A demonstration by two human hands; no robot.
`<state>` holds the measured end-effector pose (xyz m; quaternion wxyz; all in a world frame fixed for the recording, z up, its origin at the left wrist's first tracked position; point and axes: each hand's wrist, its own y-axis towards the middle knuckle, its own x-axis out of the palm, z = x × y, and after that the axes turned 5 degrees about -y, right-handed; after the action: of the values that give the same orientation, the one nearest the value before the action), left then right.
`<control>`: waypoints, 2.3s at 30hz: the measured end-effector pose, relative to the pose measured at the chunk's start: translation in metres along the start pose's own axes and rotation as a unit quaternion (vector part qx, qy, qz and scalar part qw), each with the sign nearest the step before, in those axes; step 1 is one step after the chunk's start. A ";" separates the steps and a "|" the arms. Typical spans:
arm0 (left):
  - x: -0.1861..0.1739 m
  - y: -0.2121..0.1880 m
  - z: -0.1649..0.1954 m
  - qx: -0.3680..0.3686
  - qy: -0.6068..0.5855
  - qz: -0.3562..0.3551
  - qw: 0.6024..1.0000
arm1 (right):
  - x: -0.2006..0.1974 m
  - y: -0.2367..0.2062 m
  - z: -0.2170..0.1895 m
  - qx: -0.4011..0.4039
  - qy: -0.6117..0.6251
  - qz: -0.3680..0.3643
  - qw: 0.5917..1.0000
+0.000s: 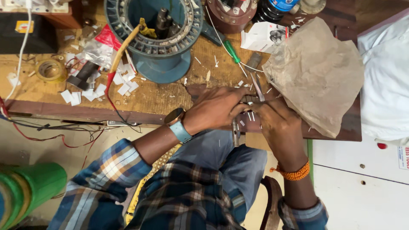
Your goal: The person repeatedly cuts small white plastic pieces using shears and inserts them into slots on a cylindrical copper-wound rotor. The person handles the rotor and plastic pieces one at a time, placing the cut pieces into the rotor's slots.
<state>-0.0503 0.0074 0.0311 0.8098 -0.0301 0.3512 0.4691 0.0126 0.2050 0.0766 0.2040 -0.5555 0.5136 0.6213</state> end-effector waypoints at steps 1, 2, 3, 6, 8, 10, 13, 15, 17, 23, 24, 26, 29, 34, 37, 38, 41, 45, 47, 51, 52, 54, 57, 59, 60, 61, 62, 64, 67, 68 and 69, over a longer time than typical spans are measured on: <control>0.000 0.000 -0.002 0.007 -0.002 -0.007 1.000 | 0.004 -0.002 -0.001 0.012 -0.008 0.005 1.000; 0.000 0.000 -0.004 0.014 -0.004 -0.013 1.000 | 0.006 -0.003 -0.001 0.023 -0.016 0.011 1.000; 0.000 0.001 -0.005 0.021 -0.006 -0.017 1.000 | 0.008 -0.004 -0.002 0.017 -0.028 0.031 0.999; -0.005 0.003 -0.007 -0.007 0.003 -0.075 0.997 | 0.020 -0.004 -0.011 0.016 -0.041 0.082 0.996; -0.009 0.003 -0.007 0.015 -0.013 -0.064 0.998 | 0.023 -0.004 -0.017 0.042 -0.019 0.094 0.994; -0.016 0.001 -0.010 0.032 -0.036 -0.073 0.996 | 0.023 -0.002 -0.018 0.048 -0.019 0.097 0.994; -0.023 -0.006 -0.018 0.078 -0.096 -0.096 0.988 | 0.029 -0.003 -0.023 0.063 0.030 0.148 0.986; -0.023 -0.012 -0.024 0.146 -0.144 -0.083 0.975 | 0.036 -0.004 -0.025 0.097 0.083 0.172 0.977; -0.019 -0.018 -0.029 0.141 -0.123 -0.077 0.979 | 0.042 -0.010 -0.026 0.150 0.143 0.159 0.965; -0.004 -0.026 -0.025 0.070 -0.158 0.004 0.985 | 0.047 -0.015 -0.025 0.143 0.164 0.128 0.968; -0.001 -0.030 -0.021 0.055 -0.183 0.044 0.981 | 0.046 -0.015 -0.025 0.153 0.158 0.123 0.968; 0.008 -0.037 -0.013 0.039 -0.132 0.126 0.982 | 0.043 -0.014 -0.026 0.172 0.146 0.112 0.968; 0.022 -0.047 -0.007 0.018 -0.098 0.190 0.977 | 0.039 -0.015 -0.032 0.189 0.149 0.104 0.965; 0.035 -0.053 -0.017 0.060 -0.101 0.203 0.972 | 0.030 -0.024 -0.046 0.195 0.134 0.094 0.967; 0.049 -0.061 -0.018 0.066 -0.065 0.235 0.968 | 0.030 -0.033 -0.058 0.200 0.119 0.089 0.968; 0.054 -0.062 -0.018 0.073 -0.055 0.250 0.964 | 0.031 -0.034 -0.060 0.203 0.111 0.090 0.969; 0.060 -0.068 -0.020 0.094 -0.065 0.270 0.956 | 0.034 -0.038 -0.066 0.197 0.114 0.100 0.969; 0.057 -0.072 -0.021 0.107 -0.087 0.263 0.955 | 0.037 -0.040 -0.074 0.211 0.118 0.105 0.965; 0.054 -0.071 -0.022 0.109 -0.093 0.245 0.959 | 0.037 -0.041 -0.076 0.221 0.128 0.100 0.962; 0.054 -0.065 -0.023 0.108 -0.083 0.232 0.963 | 0.043 -0.042 -0.082 0.243 0.088 0.089 0.962; 0.054 -0.065 -0.024 0.111 -0.090 0.230 0.963 | 0.045 -0.042 -0.084 0.248 0.088 0.088 0.961; 0.053 -0.066 -0.025 0.118 -0.103 0.226 0.961 | 0.048 -0.045 -0.087 0.249 0.085 0.090 0.961; 0.049 -0.069 -0.026 0.138 -0.110 0.221 0.959 | 0.051 -0.050 -0.092 0.249 0.084 0.098 0.960; 0.047 -0.070 -0.024 0.140 -0.114 0.209 0.961 | 0.054 -0.052 -0.093 0.263 0.086 0.102 0.956; 0.046 -0.071 -0.022 0.139 -0.118 0.202 0.962 | 0.056 -0.051 -0.093 0.258 0.087 0.117 0.955; 0.044 -0.071 -0.020 0.122 -0.116 0.196 0.966 | 0.058 -0.050 -0.092 0.253 0.086 0.132 0.955; 0.043 -0.070 -0.020 0.109 -0.116 0.190 0.969 | 0.059 -0.050 -0.090 0.246 0.083 0.149 0.954; 0.037 -0.064 -0.023 0.119 -0.118 0.167 0.972 | 0.060 -0.048 -0.081 0.243 0.112 0.158 0.951; 0.025 -0.062 -0.037 0.161 -0.098 0.110 0.976 | 0.061 -0.052 -0.070 0.210 0.162 0.166 0.950; 0.024 -0.063 -0.041 0.169 -0.074 0.094 0.978 | 0.063 -0.055 -0.068 0.197 0.181 0.165 0.949; 0.026 -0.065 -0.042 0.175 -0.051 0.081 0.980 | 0.064 -0.061 -0.066 0.202 0.230 0.164 0.938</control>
<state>-0.0143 -0.0259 -0.0340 0.7788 0.1649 0.3871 0.4652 0.0753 0.1512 0.0036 0.0839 -0.5381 0.7453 0.3845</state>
